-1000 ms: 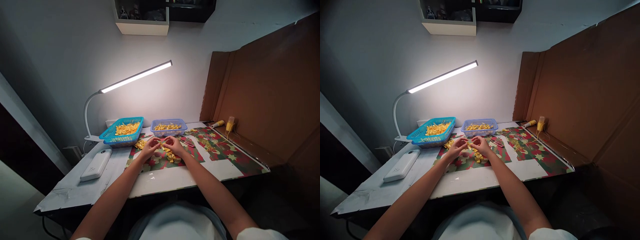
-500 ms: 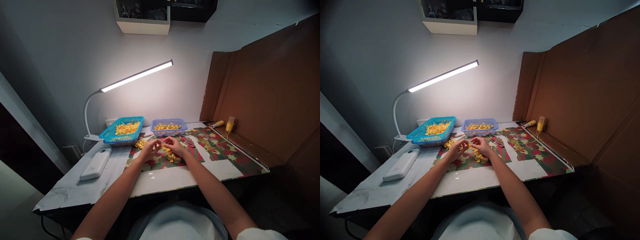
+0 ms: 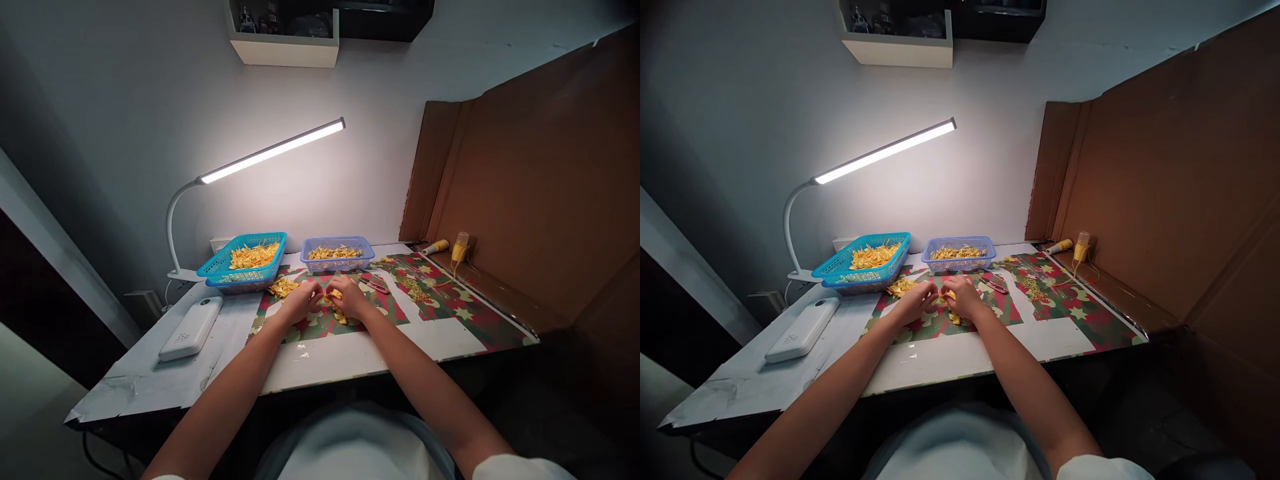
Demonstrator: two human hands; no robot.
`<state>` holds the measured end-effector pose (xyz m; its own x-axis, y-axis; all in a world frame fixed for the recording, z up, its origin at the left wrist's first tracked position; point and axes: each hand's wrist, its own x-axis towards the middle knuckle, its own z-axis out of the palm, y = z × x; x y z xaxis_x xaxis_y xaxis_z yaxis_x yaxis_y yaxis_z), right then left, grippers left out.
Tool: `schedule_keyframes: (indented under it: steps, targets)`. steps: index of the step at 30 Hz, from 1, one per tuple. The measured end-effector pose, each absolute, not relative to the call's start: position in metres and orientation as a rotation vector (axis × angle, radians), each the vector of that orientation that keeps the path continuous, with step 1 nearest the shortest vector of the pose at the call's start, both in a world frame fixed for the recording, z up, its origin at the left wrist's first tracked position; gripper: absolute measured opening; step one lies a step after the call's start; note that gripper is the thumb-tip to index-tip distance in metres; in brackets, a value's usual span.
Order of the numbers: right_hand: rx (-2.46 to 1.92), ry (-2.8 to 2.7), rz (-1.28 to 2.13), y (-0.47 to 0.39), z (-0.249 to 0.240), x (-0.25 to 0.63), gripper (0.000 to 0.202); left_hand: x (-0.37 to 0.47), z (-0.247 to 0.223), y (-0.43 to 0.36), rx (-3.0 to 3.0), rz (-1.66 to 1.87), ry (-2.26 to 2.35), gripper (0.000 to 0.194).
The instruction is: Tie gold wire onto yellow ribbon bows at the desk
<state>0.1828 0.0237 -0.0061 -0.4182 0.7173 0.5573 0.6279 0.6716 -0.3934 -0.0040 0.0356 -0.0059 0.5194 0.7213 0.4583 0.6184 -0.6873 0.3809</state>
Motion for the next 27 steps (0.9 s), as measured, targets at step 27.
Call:
schedule_keyframes:
  steps: [27]
  targets:
    - [-0.996,-1.964,0.863,0.027,-0.008,0.175,0.013,0.008,-0.006,0.031,2.367,0.934,1.038,0.034]
